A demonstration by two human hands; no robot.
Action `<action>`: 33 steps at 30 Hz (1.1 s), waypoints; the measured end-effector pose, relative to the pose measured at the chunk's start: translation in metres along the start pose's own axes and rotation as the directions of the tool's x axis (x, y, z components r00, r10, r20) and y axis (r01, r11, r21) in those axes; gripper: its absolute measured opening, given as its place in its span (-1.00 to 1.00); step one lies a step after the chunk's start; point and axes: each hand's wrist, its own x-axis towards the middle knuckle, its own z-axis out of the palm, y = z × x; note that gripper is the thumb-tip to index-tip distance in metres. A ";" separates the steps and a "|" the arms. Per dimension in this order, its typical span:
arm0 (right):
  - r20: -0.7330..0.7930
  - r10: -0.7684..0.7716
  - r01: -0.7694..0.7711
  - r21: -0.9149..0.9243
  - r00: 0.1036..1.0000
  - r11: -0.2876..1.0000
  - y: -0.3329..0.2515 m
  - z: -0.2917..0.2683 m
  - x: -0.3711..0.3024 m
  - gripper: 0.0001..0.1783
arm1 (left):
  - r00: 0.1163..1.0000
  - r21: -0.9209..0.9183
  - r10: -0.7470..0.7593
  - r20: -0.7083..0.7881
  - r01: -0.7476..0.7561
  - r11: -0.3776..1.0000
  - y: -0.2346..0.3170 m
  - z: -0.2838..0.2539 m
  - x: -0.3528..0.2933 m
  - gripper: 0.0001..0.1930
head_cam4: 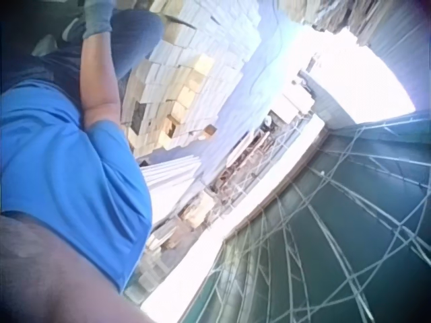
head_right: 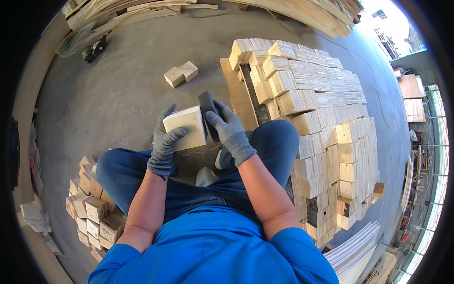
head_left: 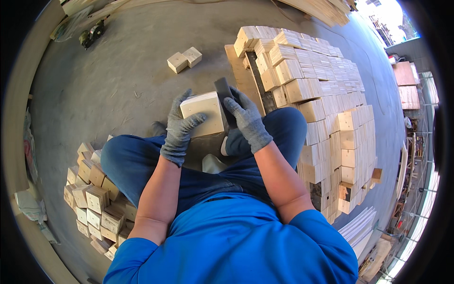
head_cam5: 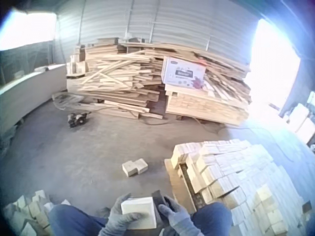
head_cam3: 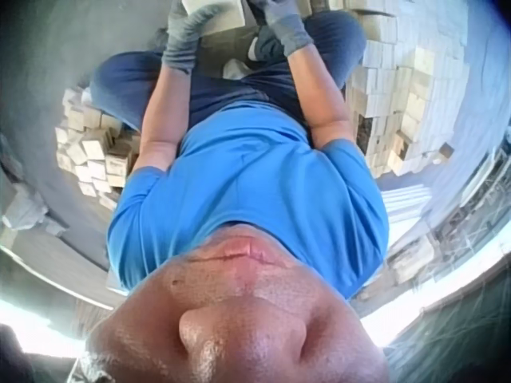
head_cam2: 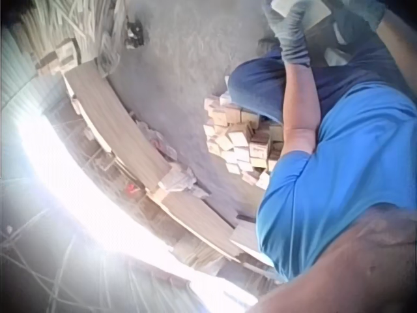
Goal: The person sits on the floor and sands small wooden blocks one by one using a sanding block. After sanding each block, the person places it on a nearby stack of finished pieces.
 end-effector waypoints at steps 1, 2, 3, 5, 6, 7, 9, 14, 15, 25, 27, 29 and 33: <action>-0.015 0.047 -0.047 -0.044 0.999 0.998 0.015 -0.008 0.003 -0.37 | 1.000 0.035 0.013 0.011 -0.013 0.999 0.002 0.000 0.001 -0.05; -0.025 0.066 -0.067 -0.032 0.998 0.997 0.031 -0.017 0.004 -0.38 | 1.000 0.070 0.022 0.019 -0.024 0.997 0.004 -0.001 0.001 -0.03; -0.025 0.055 -0.056 -0.051 0.998 0.997 0.025 -0.020 0.002 -0.37 | 0.999 0.102 0.031 0.019 -0.032 0.994 0.003 -0.005 0.000 -0.01; -0.036 0.032 -0.036 -0.094 0.999 0.995 0.005 -0.029 -0.004 -0.37 | 0.992 0.256 0.110 0.058 -0.121 0.959 0.004 -0.010 -0.002 0.04; -0.017 -0.011 0.008 -0.151 1.000 0.988 -0.008 -0.036 -0.004 -0.35 | 0.985 0.327 0.149 0.091 -0.171 0.929 0.005 -0.009 -0.001 0.07; 0.017 -0.016 0.019 -0.202 1.000 0.979 -0.015 -0.044 -0.001 -0.34 | 0.984 0.361 0.147 0.099 -0.173 0.916 0.004 -0.009 -0.001 0.10; 0.083 -0.017 0.041 -0.299 0.996 0.953 -0.032 -0.055 0.002 -0.31 | 0.983 0.428 0.140 0.116 -0.177 0.886 -0.001 -0.007 -0.003 0.16; 0.282 0.009 0.157 -0.559 0.959 0.814 -0.054 -0.051 0.001 -0.28 | 0.944 0.596 0.231 0.236 -0.328 0.733 -0.009 -0.002 0.001 0.29; 0.292 0.002 0.174 -0.575 0.957 0.799 -0.052 -0.048 0.000 -0.28 | 0.931 0.644 0.259 0.257 -0.365 0.672 -0.009 0.000 0.000 0.31; 0.454 -0.066 0.329 -0.528 0.888 0.783 -0.078 0.007 0.003 -0.31 | 0.921 0.635 0.292 0.257 -0.389 0.667 -0.006 -0.002 -0.003 0.45; 0.427 -0.011 0.253 -0.515 0.904 0.819 -0.078 0.007 0.004 -0.34 | 0.929 0.714 0.286 0.234 -0.364 0.599 0.007 0.000 -0.006 0.45; 0.419 0.061 0.190 -0.530 0.906 0.827 -0.081 0.001 0.003 -0.35 | 0.969 0.648 0.182 0.169 -0.249 0.720 0.004 0.001 -0.010 0.45; 0.252 0.219 0.004 -0.663 0.943 0.749 -0.035 -0.043 0.018 -0.34 | 0.957 0.645 0.201 0.207 -0.288 0.708 -0.002 -0.001 -0.010 0.44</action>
